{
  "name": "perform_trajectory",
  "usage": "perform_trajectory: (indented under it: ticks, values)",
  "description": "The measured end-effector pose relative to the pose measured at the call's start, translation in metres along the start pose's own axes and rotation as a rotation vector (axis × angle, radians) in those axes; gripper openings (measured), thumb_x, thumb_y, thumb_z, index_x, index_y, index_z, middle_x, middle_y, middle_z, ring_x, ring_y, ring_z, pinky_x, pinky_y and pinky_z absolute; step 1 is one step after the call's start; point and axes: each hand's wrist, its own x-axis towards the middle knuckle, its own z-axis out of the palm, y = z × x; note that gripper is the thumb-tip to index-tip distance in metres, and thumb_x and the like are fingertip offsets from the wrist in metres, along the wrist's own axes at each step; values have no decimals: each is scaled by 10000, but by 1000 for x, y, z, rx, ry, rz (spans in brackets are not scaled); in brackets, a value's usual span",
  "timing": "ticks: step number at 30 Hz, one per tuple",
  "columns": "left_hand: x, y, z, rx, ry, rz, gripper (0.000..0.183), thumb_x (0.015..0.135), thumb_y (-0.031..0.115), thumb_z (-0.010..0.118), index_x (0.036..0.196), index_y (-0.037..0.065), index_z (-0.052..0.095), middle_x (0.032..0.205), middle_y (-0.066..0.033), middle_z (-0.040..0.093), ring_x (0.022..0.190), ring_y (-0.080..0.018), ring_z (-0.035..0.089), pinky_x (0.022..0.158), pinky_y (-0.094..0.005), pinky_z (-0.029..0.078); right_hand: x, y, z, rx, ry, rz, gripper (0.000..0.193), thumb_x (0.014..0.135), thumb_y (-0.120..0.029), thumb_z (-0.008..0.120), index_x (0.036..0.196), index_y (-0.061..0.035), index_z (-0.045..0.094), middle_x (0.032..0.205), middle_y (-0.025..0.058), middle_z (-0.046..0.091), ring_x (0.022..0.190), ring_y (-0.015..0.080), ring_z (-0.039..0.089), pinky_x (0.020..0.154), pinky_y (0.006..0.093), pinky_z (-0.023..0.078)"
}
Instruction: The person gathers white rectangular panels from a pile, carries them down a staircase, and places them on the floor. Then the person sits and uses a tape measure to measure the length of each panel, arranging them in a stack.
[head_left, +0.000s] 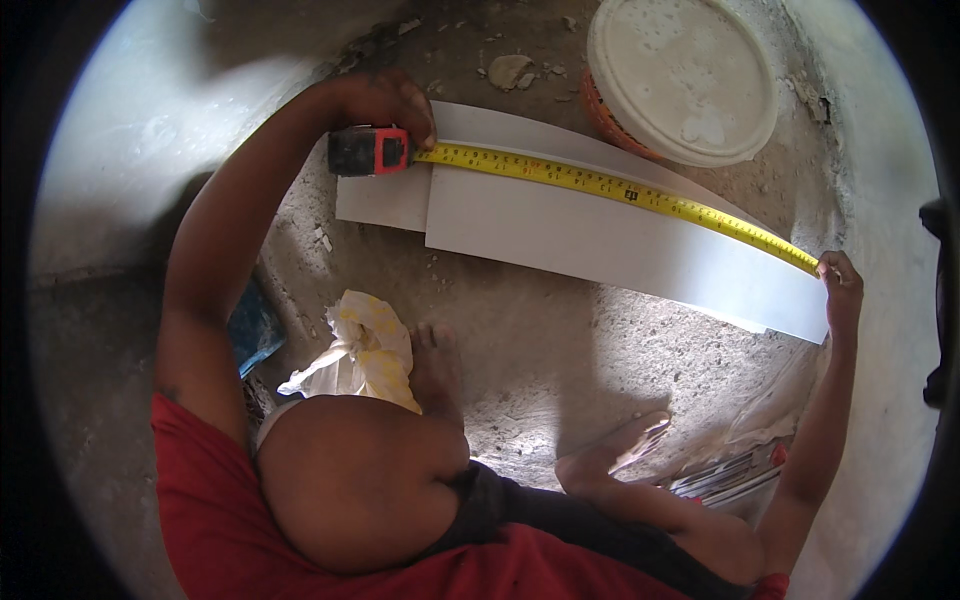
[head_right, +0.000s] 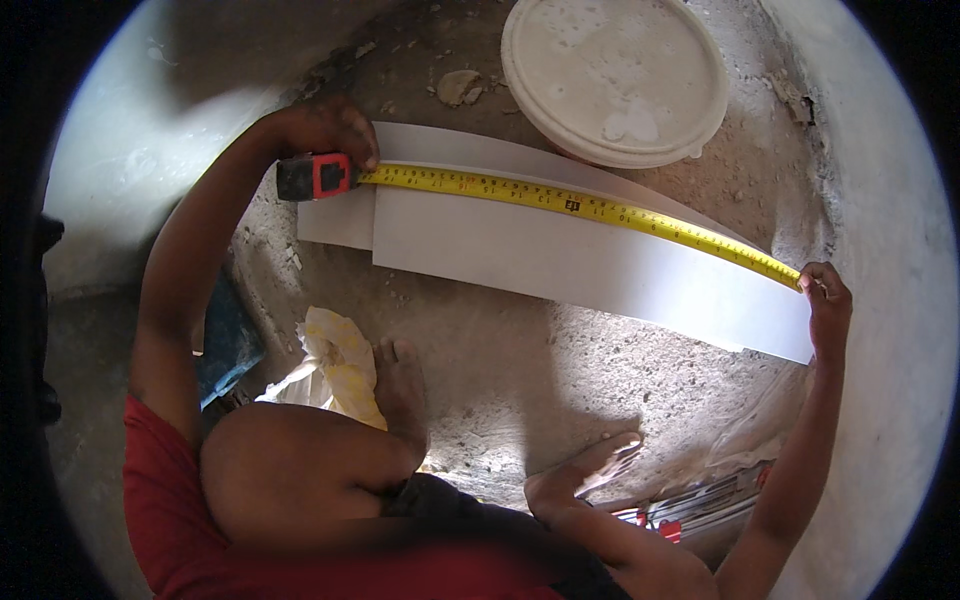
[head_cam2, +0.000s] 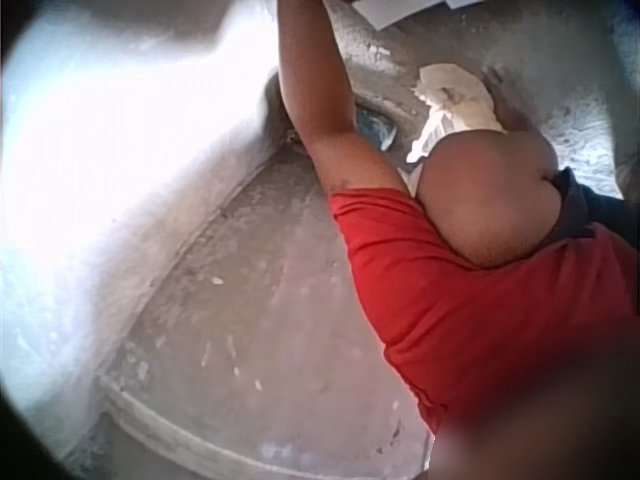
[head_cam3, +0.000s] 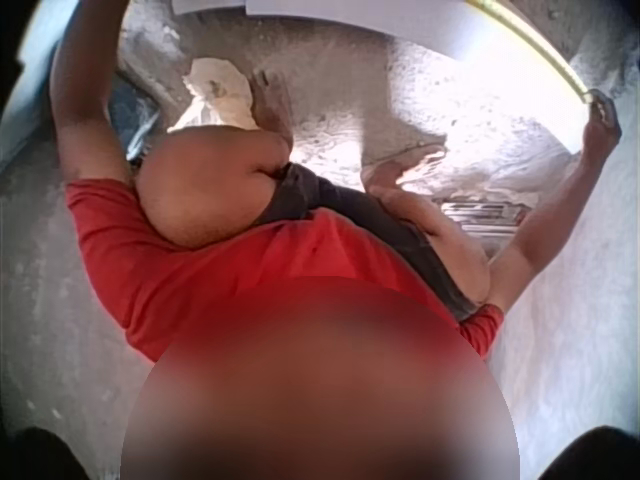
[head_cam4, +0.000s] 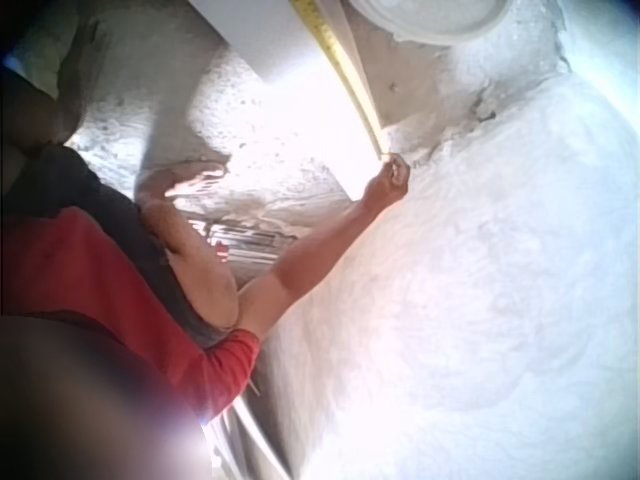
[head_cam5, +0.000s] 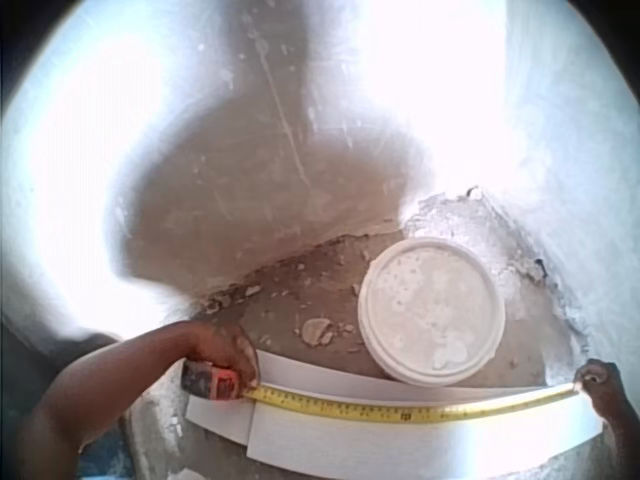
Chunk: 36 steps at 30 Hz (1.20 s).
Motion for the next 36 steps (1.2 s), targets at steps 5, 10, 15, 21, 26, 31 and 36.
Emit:
perform_trajectory:
  ticks: [5,10,15,21,26,31,36]
  values:
    - [1,0,-1,8,2,-13,332,667,253,803,881,9,729,772,-62,680,712,-129,605,638,-275,474,1,1,1,14,14,2,51,877,-84,570,857,-41,588,793,11,565,798,114,524,769,264,423]
    - [1,1,-1,30,-5,-32,343,670,265,801,892,13,728,788,-59,685,713,-133,609,641,-279,478,1,2,1,47,9,6,59,877,-93,574,851,-41,583,786,9,560,801,113,518,770,265,417]
    - [2,2,-3,33,-27,-33,349,668,272,803,901,22,730,807,-53,689,730,-131,613,661,-280,483,1,-1,0,34,-1,44,86,880,-121,578,853,-40,586,790,8,558,803,115,510,772,270,415]
    - [2,3,-2,15,-24,-67,356,655,269,805,905,26,732,818,-63,691,754,-138,619,690,-287,488,0,-6,1,45,15,40,89,885,-123,572,859,-40,593,792,6,559,804,115,511,777,269,414]
    - [1,4,-2,33,1,-62,364,645,271,805,899,21,731,828,-78,692,751,-154,622,695,-295,491,0,-7,2,40,19,43,78,884,-105,571,861,-36,595,797,3,562,805,109,513,783,261,412]
    - [-1,8,-2,77,1,-63,357,652,271,806,902,28,727,835,-65,687,745,-142,620,670,-288,492,2,-1,3,42,28,12,55,879,-79,570,861,-35,598,800,1,569,811,106,524,781,260,418]
    - [-5,14,0,60,9,-86,370,641,282,808,882,15,723,812,-75,678,741,-149,616,673,-288,488,0,3,3,30,40,-9,54,875,-76,569,853,-35,597,796,5,575,811,108,535,776,259,423]
